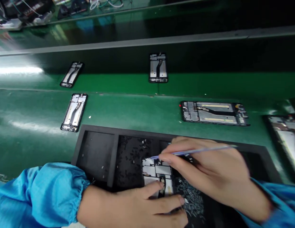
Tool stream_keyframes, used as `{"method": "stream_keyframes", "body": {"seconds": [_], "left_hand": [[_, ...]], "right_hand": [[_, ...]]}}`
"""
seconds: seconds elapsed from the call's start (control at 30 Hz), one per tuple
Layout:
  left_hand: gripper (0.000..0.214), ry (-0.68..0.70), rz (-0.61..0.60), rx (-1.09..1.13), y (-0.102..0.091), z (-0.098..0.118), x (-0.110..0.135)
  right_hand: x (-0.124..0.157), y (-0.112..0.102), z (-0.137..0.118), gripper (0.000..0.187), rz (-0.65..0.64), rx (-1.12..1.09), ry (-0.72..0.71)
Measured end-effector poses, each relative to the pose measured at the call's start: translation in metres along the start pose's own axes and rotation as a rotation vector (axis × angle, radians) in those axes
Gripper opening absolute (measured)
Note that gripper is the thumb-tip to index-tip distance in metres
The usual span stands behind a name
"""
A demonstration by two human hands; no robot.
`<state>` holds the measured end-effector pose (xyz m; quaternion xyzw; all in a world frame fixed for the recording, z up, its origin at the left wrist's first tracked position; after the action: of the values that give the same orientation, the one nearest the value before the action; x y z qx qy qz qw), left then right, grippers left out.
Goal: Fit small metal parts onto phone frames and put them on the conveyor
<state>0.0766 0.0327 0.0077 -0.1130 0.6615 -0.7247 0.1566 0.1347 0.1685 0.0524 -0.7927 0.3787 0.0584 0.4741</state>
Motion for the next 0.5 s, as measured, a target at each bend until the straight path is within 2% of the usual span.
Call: {"method": "stream_keyframes", "body": {"seconds": [0.07, 0.17, 0.5], "left_hand": [[0.046, -0.011, 0.013, -0.002, 0.001, 0.000, 0.000], [0.047, -0.039, 0.035, -0.013, 0.001, -0.001, 0.001], [0.042, -0.113, 0.097, 0.011, 0.000, -0.002, 0.003]], "right_hand": [[-0.008, 0.013, -0.002, 0.037, 0.009, -0.025, -0.084], [-0.007, 0.023, 0.002, 0.032, -0.017, -0.017, -0.096], [-0.004, 0.027, 0.004, 0.034, -0.089, -0.035, -0.042]]}}
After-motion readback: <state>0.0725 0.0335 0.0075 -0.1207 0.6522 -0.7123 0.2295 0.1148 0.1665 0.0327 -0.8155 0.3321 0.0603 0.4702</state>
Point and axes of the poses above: each hand's wrist, its own x-axis away from the middle knuckle, its own y-axis out of the palm, z = x × y, the point moved 8 cm from there along -x, towards the middle knuckle, and after that the axes turned 8 degrees about -y, right-handed, at the moved point
